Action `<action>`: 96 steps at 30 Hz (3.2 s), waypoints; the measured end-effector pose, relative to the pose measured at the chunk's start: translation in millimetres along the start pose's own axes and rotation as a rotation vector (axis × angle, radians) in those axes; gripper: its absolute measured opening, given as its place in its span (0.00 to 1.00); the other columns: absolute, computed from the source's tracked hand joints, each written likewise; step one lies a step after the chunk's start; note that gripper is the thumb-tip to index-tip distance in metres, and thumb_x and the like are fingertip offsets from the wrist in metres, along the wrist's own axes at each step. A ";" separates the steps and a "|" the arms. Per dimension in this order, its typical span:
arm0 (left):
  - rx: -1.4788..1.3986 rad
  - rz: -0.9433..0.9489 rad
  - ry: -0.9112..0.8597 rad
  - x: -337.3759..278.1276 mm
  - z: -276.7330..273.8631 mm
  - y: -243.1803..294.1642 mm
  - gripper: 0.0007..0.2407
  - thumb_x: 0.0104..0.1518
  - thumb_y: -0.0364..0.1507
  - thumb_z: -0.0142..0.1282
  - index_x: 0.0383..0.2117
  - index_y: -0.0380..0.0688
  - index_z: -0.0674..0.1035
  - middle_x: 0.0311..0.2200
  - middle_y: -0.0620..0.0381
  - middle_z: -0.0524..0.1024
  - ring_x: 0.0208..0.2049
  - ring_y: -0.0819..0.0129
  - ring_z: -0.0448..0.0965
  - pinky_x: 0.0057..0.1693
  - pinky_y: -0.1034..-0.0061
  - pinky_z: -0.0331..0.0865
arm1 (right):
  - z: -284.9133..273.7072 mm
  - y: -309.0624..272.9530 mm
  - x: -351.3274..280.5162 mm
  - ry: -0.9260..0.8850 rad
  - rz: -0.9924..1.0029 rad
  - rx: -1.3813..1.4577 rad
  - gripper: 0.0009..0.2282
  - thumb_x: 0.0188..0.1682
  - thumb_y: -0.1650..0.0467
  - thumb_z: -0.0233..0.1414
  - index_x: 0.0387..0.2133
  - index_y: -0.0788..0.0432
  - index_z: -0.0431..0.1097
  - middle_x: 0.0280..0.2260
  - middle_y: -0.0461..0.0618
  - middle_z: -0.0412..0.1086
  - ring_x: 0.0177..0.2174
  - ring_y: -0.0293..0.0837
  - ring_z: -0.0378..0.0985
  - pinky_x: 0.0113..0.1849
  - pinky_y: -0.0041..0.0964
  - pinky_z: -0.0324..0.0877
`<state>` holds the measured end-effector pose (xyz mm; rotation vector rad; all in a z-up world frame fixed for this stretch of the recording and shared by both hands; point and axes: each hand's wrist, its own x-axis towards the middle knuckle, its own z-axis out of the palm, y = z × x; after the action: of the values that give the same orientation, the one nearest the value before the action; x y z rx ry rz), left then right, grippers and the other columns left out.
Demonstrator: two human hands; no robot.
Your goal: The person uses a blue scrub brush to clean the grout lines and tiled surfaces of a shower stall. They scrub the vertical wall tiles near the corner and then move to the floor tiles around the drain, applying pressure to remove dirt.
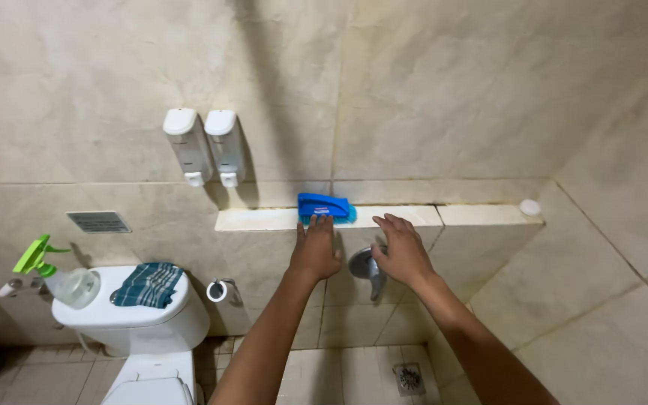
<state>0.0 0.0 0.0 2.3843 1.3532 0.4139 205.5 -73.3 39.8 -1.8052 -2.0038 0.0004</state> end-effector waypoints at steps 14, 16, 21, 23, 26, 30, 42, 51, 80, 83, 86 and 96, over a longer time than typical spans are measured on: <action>-0.030 0.027 0.088 80.8 -7.5 -85.8 0.35 0.48 0.32 0.59 0.65 0.34 0.59 0.66 0.40 0.59 0.70 0.44 0.53 0.71 0.43 0.43 | 45.6 -20.2 107.2 -0.040 -0.047 0.032 0.26 0.43 0.67 0.57 0.58 0.62 0.66 0.58 0.67 0.65 0.59 0.63 0.63 0.60 0.52 0.59; -0.047 0.064 0.104 88.2 -0.3 -93.4 0.34 0.48 0.31 0.59 0.65 0.33 0.60 0.66 0.38 0.59 0.70 0.43 0.53 0.71 0.43 0.43 | 51.9 -19.9 111.3 -0.041 -0.032 0.028 0.26 0.43 0.68 0.57 0.58 0.63 0.66 0.58 0.66 0.65 0.59 0.64 0.63 0.60 0.52 0.59; 0.053 0.133 0.084 101.7 -15.9 -84.8 0.29 0.52 0.29 0.57 0.61 0.29 0.66 0.62 0.34 0.66 0.67 0.41 0.61 0.73 0.50 0.49 | 67.8 -13.8 130.9 -0.025 -0.027 0.009 0.27 0.43 0.67 0.57 0.58 0.65 0.65 0.57 0.67 0.65 0.58 0.64 0.64 0.59 0.53 0.59; 0.058 0.126 0.088 103.7 -15.3 -80.5 0.29 0.50 0.28 0.58 0.61 0.29 0.66 0.62 0.34 0.67 0.66 0.40 0.62 0.72 0.52 0.50 | 74.0 -16.7 134.1 -0.032 -0.014 -0.003 0.27 0.43 0.67 0.57 0.57 0.65 0.65 0.57 0.67 0.65 0.58 0.64 0.64 0.59 0.52 0.59; 0.069 0.108 0.091 105.9 -13.0 -79.2 0.29 0.49 0.27 0.58 0.60 0.28 0.66 0.62 0.35 0.66 0.65 0.40 0.62 0.71 0.56 0.50 | 74.6 -23.8 136.4 -0.040 0.005 0.000 0.26 0.42 0.68 0.57 0.57 0.64 0.66 0.55 0.66 0.66 0.57 0.64 0.65 0.58 0.52 0.60; 0.082 0.094 0.106 104.3 -13.2 -80.1 0.29 0.50 0.27 0.59 0.60 0.27 0.66 0.63 0.36 0.65 0.66 0.43 0.62 0.70 0.58 0.51 | 68.0 -28.9 142.3 -0.059 0.013 0.024 0.26 0.43 0.68 0.57 0.57 0.63 0.66 0.53 0.63 0.68 0.54 0.63 0.67 0.56 0.52 0.62; -0.012 0.134 0.145 102.6 4.1 -83.2 0.25 0.46 0.19 0.58 0.54 0.26 0.71 0.55 0.34 0.73 0.60 0.46 0.70 0.66 0.60 0.60 | 61.4 -29.0 142.1 -0.151 -0.032 0.027 0.25 0.42 0.70 0.56 0.56 0.63 0.66 0.53 0.63 0.68 0.54 0.62 0.67 0.56 0.50 0.62; 0.051 0.127 0.110 113.7 29.3 -102.8 0.09 0.53 0.22 0.55 0.40 0.43 0.80 0.42 0.45 0.80 0.47 0.49 0.78 0.54 0.62 0.72 | 130.7 26.3 133.6 -0.166 -0.184 0.117 0.14 0.55 0.73 0.46 0.52 0.62 0.71 0.52 0.61 0.73 0.50 0.60 0.73 0.54 0.48 0.67; -0.269 0.078 0.153 123.6 13.8 -113.0 0.09 0.55 0.28 0.58 0.37 0.50 0.89 0.35 0.42 0.82 0.39 0.45 0.82 0.51 0.59 0.75 | 98.2 7.7 134.1 -0.291 -0.025 0.127 0.13 0.52 0.71 0.47 0.48 0.57 0.74 0.41 0.62 0.76 0.41 0.61 0.79 0.44 0.51 0.73; -0.276 0.182 0.109 128.7 9.9 -117.9 0.10 0.48 0.27 0.63 0.36 0.49 0.88 0.35 0.44 0.83 0.39 0.46 0.82 0.50 0.59 0.75 | 102.7 2.4 127.7 -0.270 0.046 0.061 0.13 0.51 0.71 0.47 0.47 0.56 0.74 0.41 0.60 0.76 0.41 0.59 0.80 0.43 0.49 0.74; -0.351 0.256 0.004 131.7 -6.6 -118.9 0.13 0.42 0.29 0.68 0.37 0.50 0.88 0.34 0.46 0.83 0.37 0.48 0.84 0.49 0.61 0.75 | 124.4 10.8 121.3 -0.152 0.052 -0.021 0.13 0.49 0.72 0.48 0.46 0.56 0.75 0.42 0.60 0.76 0.42 0.58 0.80 0.43 0.48 0.75; -0.483 0.570 -0.206 119.9 7.1 -87.8 0.12 0.56 0.35 0.64 0.45 0.50 0.85 0.33 0.45 0.83 0.34 0.50 0.85 0.44 0.64 0.76 | 41.7 -64.1 60.0 -0.085 0.344 -0.121 0.09 0.42 0.71 0.54 0.36 0.58 0.75 0.39 0.56 0.76 0.43 0.56 0.78 0.44 0.47 0.72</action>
<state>-3.9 143.9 -37.3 2.2706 0.3993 0.5494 128.5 -13.9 39.8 -2.2408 -1.7550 0.0628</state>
